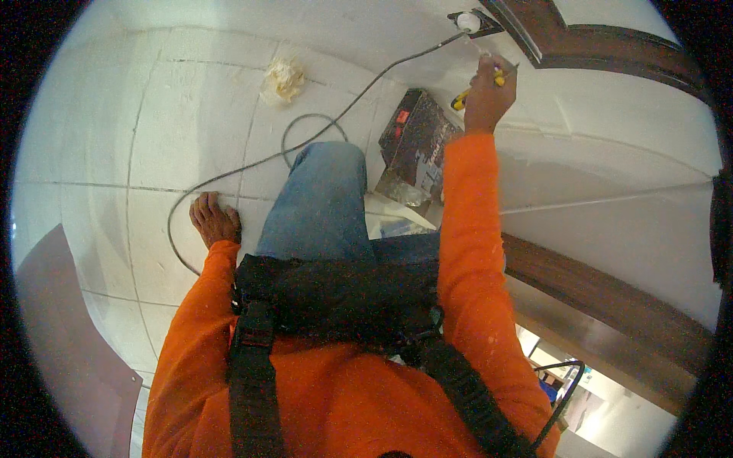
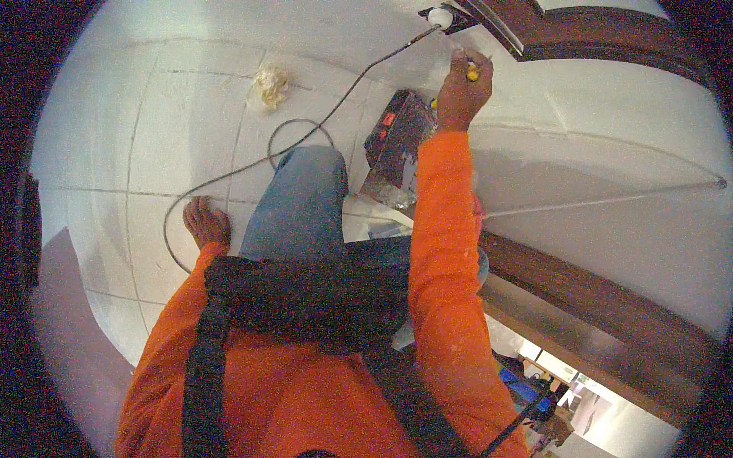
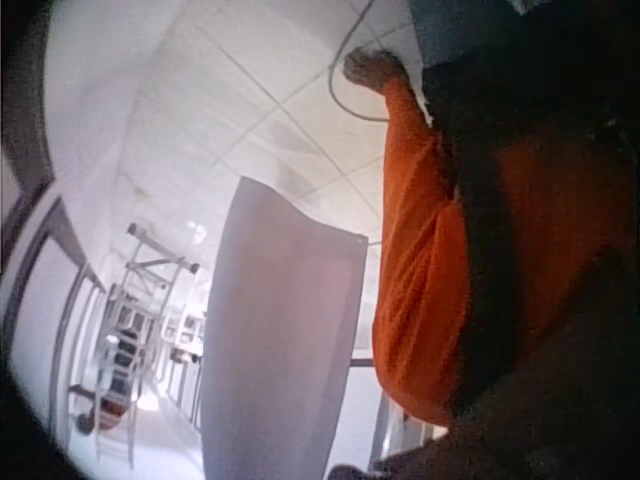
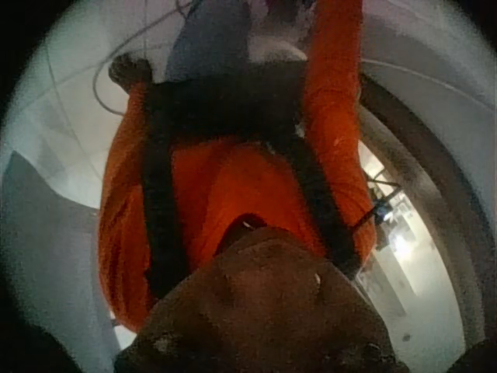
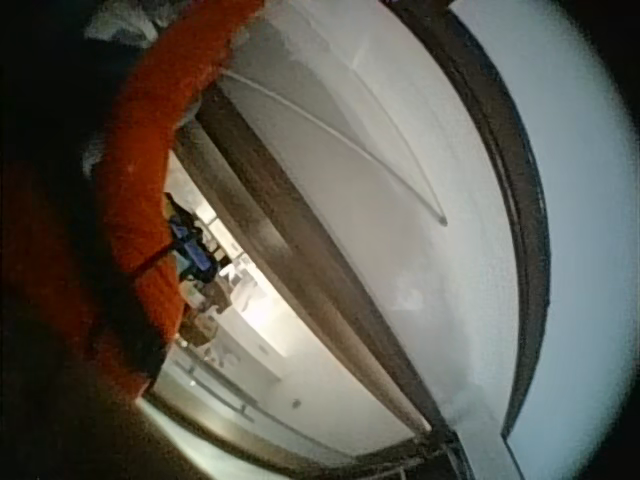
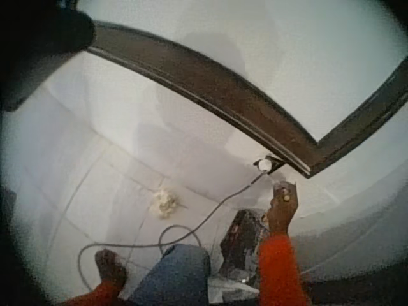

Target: The person installs an electrical outlet by wiping the wall, inserting a screwdriver into the socket, and securing a cable into the terminal with a screwdriver.

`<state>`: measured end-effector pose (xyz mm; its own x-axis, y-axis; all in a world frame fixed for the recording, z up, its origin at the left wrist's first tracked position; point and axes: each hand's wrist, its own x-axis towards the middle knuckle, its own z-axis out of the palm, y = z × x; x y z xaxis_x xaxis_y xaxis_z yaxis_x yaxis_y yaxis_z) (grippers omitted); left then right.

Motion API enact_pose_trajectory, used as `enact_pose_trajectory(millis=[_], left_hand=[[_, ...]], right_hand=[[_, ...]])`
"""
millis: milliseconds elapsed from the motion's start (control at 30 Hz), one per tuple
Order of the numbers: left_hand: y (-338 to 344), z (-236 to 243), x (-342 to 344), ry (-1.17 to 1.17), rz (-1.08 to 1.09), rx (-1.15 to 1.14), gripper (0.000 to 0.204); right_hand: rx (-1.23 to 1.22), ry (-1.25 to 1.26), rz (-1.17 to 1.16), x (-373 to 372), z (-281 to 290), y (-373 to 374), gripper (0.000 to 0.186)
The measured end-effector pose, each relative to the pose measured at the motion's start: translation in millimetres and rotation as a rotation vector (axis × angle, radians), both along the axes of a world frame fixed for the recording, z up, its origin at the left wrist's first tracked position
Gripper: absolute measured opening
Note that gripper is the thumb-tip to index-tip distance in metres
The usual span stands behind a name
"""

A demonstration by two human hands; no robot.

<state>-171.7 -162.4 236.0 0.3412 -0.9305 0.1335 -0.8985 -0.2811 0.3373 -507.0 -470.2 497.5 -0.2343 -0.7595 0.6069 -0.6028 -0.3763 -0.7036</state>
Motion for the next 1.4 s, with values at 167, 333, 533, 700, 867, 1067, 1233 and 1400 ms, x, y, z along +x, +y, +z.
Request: enact_pose_trajectory(millis=[167, 333, 533, 700, 867, 1067, 1233, 1400], left_hand=[[1, -6, 1, -0.023, -0.005, 0.025, 0.05], [-2, -2, 2, -0.066, -0.025, 0.041, 0.05], [4, -10, 3, -0.078, -0.017, 0.01, 0.048], [4, -5, -6, -0.104, -0.061, -0.104, 0.047], [9, -32, 12, -0.112, -0.08, -0.161, 0.048], [-60, 61, -6, 0.0, -0.13, 0.086, 0.038], [-230, 174, -77, 0.727, -0.414, -0.196, 0.022], [-364, 203, -120, 1.292, -0.592, 0.149, 0.031]], right_hand=[[0.193, -0.405, 0.043, -4, 0, 23, 0.012], [0.197, -0.42, 0.032, -7, 4, 20, 0.012], [0.264, -0.395, 0.115, 4, -17, 24, 0.017], [0.267, -0.493, 0.041, 22, -37, 38, 0.018], [0.162, -0.631, 0.104, 42, -45, 29, 0.015], [0.072, -0.817, 0.044, 56, -43, 25, 0.012], [0.081, -0.831, -0.028, 62, -46, 23, 0.015], [0.134, -1.008, 0.085, 61, -53, 25, 0.017]])
